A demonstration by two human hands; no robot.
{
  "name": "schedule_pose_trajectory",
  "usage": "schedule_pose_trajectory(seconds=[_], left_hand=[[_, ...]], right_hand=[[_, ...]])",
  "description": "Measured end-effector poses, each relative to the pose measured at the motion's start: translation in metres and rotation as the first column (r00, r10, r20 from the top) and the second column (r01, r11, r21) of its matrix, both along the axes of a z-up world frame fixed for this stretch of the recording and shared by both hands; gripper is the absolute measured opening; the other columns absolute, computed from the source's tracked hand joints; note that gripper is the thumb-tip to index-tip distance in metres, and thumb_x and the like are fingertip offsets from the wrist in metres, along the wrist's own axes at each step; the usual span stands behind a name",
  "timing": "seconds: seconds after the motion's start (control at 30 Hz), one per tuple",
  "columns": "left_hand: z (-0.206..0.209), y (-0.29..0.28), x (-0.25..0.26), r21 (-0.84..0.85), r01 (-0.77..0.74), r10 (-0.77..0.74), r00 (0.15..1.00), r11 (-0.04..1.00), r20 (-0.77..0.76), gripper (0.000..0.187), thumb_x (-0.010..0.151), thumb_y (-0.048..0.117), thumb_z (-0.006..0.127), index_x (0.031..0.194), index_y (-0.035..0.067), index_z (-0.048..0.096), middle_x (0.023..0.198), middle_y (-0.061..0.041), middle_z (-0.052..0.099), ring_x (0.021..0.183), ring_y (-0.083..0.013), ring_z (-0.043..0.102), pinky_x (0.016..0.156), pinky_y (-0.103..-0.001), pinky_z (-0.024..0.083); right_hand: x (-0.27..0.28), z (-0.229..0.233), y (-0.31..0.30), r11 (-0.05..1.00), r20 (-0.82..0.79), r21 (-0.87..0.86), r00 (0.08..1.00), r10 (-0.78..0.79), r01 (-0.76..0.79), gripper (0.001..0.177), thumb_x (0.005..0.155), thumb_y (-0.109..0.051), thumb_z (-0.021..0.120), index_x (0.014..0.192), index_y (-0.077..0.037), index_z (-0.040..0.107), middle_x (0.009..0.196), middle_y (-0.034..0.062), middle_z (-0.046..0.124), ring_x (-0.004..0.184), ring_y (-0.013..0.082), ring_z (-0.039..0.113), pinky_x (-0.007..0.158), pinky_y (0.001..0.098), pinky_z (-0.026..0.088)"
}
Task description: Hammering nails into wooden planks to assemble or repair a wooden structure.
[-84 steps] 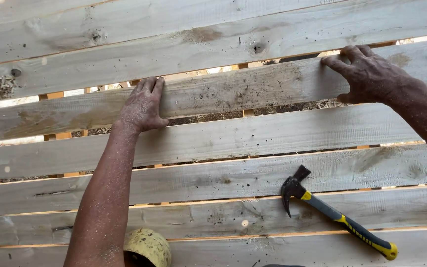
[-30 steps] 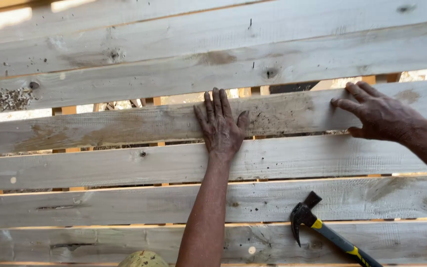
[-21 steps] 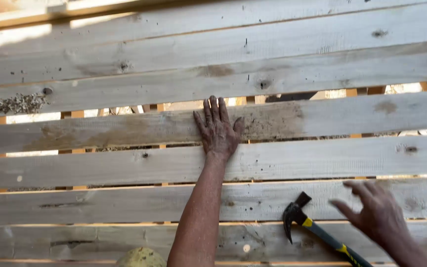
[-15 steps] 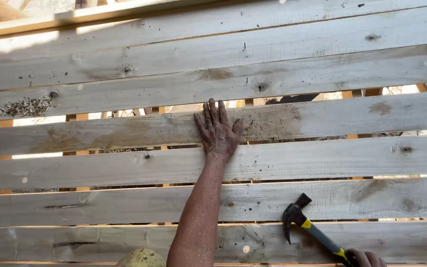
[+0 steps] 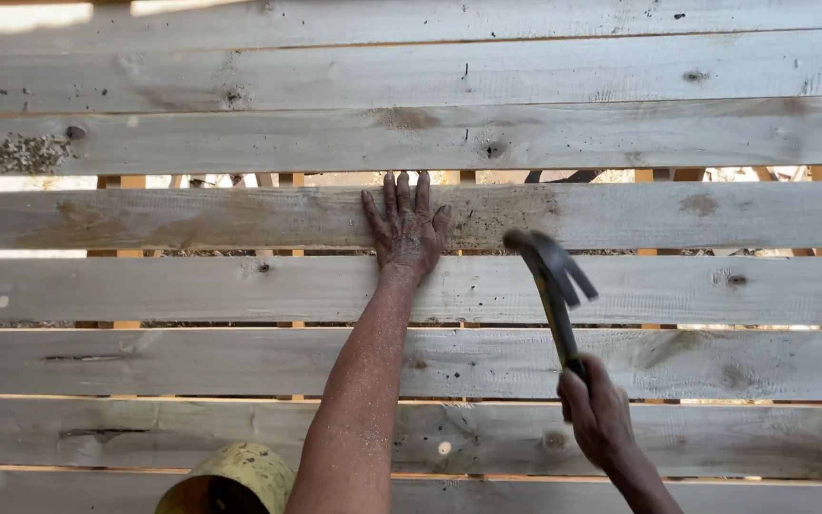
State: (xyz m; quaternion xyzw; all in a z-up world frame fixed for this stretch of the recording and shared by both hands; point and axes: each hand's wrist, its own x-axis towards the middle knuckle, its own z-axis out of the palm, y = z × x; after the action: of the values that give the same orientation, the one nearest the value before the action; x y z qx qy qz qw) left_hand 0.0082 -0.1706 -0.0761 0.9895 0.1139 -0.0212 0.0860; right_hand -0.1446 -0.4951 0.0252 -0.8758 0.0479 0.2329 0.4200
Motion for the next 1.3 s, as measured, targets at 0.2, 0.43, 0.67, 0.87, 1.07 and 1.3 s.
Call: schedule_pose_trajectory(seconds=[0.2,0.43,0.67,0.87,1.07,1.3], left_hand=[[0.010,-0.002,-0.001,-0.070,-0.024,0.015,0.991,0.997,-0.133,0.070,0.103,0.057,0.029,0.163,0.022,0.018,0.168,-0.011,0.021,0.156,-0.0327,0.007,0.120,-0.067,-0.012],[0.013,0.002,0.004,-0.036,-0.026,0.025,0.999,0.999,-0.029,0.070,0.104,0.058,0.031,0.161,0.019,0.023,0.165,-0.013,0.026,0.156,-0.0332,0.012,0.121,-0.065,-0.010],[0.010,0.000,0.006,-0.033,-0.018,0.016,0.997,0.999,-0.076,0.068,0.104,0.055,0.030,0.162,0.020,0.022,0.167,-0.012,0.023,0.156,-0.0339,0.010,0.120,-0.067,-0.010],[0.009,-0.001,0.004,-0.043,-0.029,0.027,0.999,0.999,-0.041,0.068,0.104,0.058,0.029,0.162,0.021,0.024,0.168,-0.011,0.023,0.157,-0.0327,0.009,0.122,-0.065,-0.011],[0.016,0.000,0.003,-0.056,-0.035,0.030,0.996,0.998,-0.078,0.069,0.105,0.059,0.027,0.163,0.021,0.024,0.170,-0.010,0.021,0.158,-0.0322,0.007,0.122,-0.065,-0.011],[0.017,-0.003,0.003,-0.078,-0.047,0.039,0.994,0.996,-0.100,0.070,0.104,0.060,0.026,0.163,0.022,0.023,0.170,-0.009,0.019,0.158,-0.0314,0.005,0.121,-0.063,-0.012]], right_hand=[[0.050,0.035,0.039,0.971,0.446,0.171,0.892,0.074,-0.166,0.030,0.107,-0.032,0.041,0.106,-0.004,0.050,0.062,0.0003,0.060,0.049,0.0083,0.057,0.045,0.0299,0.049],[0.074,-0.002,0.055,0.903,0.541,0.328,0.839,0.061,-0.278,0.041,0.110,-0.044,0.041,0.101,-0.005,0.051,0.064,0.0022,0.054,0.051,0.0079,0.050,0.043,0.0297,0.045],[0.067,0.017,0.060,0.991,0.294,-0.066,0.947,0.131,-0.116,0.044,0.106,-0.043,0.041,0.101,-0.004,0.059,0.056,0.0036,0.057,0.044,0.0107,0.051,0.040,0.0316,0.042],[0.063,-0.019,0.049,0.964,0.438,0.190,0.895,0.087,-0.187,0.041,0.109,-0.041,0.043,0.101,-0.003,0.054,0.062,0.0013,0.057,0.049,0.0106,0.055,0.040,0.0295,0.046],[0.062,0.000,0.055,0.958,-0.013,-0.233,0.986,0.167,-0.165,0.040,0.107,-0.042,0.047,0.097,-0.006,0.061,0.056,0.0053,0.055,0.045,0.0166,0.050,0.041,0.0383,0.041],[0.076,0.001,0.073,0.971,-0.061,-0.222,0.995,0.083,-0.094,0.042,0.104,-0.047,0.048,0.099,-0.007,0.061,0.057,0.0070,0.058,0.047,0.0172,0.054,0.044,0.0406,0.042]])
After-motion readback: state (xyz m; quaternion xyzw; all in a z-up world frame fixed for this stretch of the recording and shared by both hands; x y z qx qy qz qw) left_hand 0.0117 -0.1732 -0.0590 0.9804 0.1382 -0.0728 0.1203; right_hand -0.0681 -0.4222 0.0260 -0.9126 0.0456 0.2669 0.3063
